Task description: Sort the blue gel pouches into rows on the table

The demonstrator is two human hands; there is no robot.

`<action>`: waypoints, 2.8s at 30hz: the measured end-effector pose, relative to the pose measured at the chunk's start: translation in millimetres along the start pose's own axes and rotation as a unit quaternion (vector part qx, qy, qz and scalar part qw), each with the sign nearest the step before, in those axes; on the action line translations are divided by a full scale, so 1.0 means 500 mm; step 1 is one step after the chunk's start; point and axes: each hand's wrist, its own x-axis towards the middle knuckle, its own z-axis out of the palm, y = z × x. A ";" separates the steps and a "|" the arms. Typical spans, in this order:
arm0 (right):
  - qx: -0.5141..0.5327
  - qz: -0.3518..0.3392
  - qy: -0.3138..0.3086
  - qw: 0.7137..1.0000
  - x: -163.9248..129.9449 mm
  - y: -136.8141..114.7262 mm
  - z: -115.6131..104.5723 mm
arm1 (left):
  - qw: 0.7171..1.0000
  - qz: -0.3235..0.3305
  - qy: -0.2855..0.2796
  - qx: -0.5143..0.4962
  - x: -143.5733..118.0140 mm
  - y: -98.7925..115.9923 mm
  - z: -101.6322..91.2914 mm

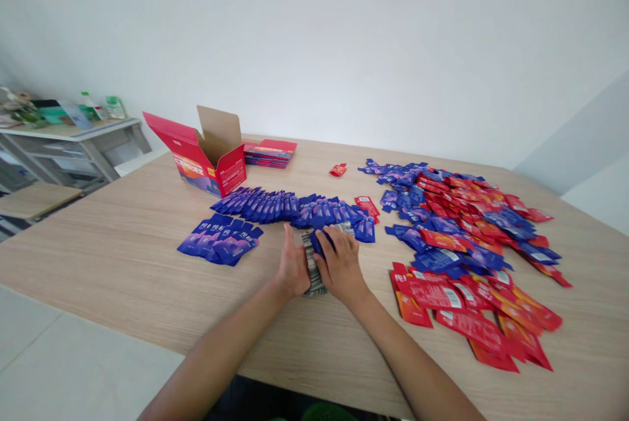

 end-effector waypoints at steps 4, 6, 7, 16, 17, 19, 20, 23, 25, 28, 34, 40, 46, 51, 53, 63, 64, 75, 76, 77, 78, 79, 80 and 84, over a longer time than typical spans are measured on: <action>-0.012 0.000 -0.028 1.000 -0.004 0.008 0.003 | 0.999 -0.026 -0.005 0.040 0.001 -0.023 -0.002; -0.014 -0.009 -0.034 0.999 -0.005 0.012 0.004 | 0.998 -0.027 -0.011 0.059 0.001 -0.034 -0.003; -0.013 -0.014 -0.036 0.999 -0.005 0.014 0.004 | 0.997 -0.023 -0.015 0.065 0.001 -0.038 -0.003; 0.025 -0.084 -0.072 0.994 0.008 0.012 -0.010 | 0.999 -0.003 -0.052 0.009 -0.004 0.000 0.000; 0.026 -0.091 -0.074 0.993 0.010 0.011 -0.013 | 0.998 -0.003 -0.059 -0.005 -0.005 0.006 0.000; 0.030 -0.106 -0.082 0.990 0.012 0.008 -0.017 | 0.997 0.001 -0.073 -0.029 -0.008 0.019 -0.001; 0.034 -0.114 -0.090 0.989 0.012 0.007 -0.018 | 0.997 0.010 -0.074 -0.037 -0.008 0.025 -0.003; 0.046 -0.128 -0.116 0.984 0.011 0.002 -0.017 | 0.997 0.042 -0.051 -0.048 -0.009 0.044 -0.006; 0.052 -0.129 -0.129 0.982 0.009 -0.003 -0.016 | 0.997 0.058 -0.028 -0.052 -0.009 0.056 -0.008; 0.055 -0.128 -0.136 0.981 0.006 -0.008 -0.014 | 0.997 0.060 -0.015 -0.053 -0.008 0.063 -0.009; 0.040 -0.130 -0.143 0.980 -0.002 -0.004 -0.006 | 0.996 0.038 -0.077 -0.034 -0.001 0.049 -0.018; 0.029 -0.133 -0.140 0.981 -0.005 0.004 0.004 | 0.996 0.017 -0.084 -0.018 0.000 0.044 -0.019; 0.022 -0.123 -0.124 0.984 -0.005 0.005 0.005 | 0.996 -0.001 -0.092 0.003 -0.003 0.038 -0.011; 0.030 -0.105 -0.124 0.986 -0.005 0.005 0.007 | 0.996 0.001 -0.092 0.014 -0.003 0.032 -0.007; 0.039 -0.096 -0.117 0.988 -0.004 0.005 0.006 | 0.997 -0.001 -0.076 0.026 -0.001 0.027 -0.008; 0.075 -0.068 -0.088 0.991 0.001 -0.011 -0.008 | 0.997 0.001 -0.070 0.019 0.002 0.009 -0.011; 0.076 -0.069 -0.092 0.990 0.001 -0.011 -0.007 | 0.998 0.003 -0.065 0.020 0.001 0.009 -0.009; 0.050 -0.120 -0.132 0.983 0.005 -0.008 -0.009 | 0.998 0.026 -0.049 -0.009 -0.005 0.039 -0.007; 0.053 -0.127 -0.138 0.981 0.005 -0.008 -0.011 | 0.999 0.031 -0.043 -0.012 -0.004 0.044 -0.010; 0.055 -0.133 -0.144 0.979 0.006 -0.009 -0.012 | 0.999 0.034 -0.037 -0.014 -0.003 0.049 -0.014; 0.057 -0.138 -0.149 0.978 0.006 -0.009 -0.013 | 0.999 0.038 -0.032 -0.016 -0.003 0.052 -0.017; 0.058 -0.142 -0.150 0.977 0.006 -0.010 -0.014 | 0.999 0.040 -0.029 -0.019 -0.003 0.055 -0.019; 0.057 -0.145 -0.149 0.976 0.005 -0.011 -0.014 | 0.998 0.042 -0.028 -0.021 -0.003 0.056 -0.021; 0.047 -0.143 -0.127 0.980 0.001 -0.014 -0.008 | 0.998 0.040 -0.041 -0.026 -0.001 0.048 -0.028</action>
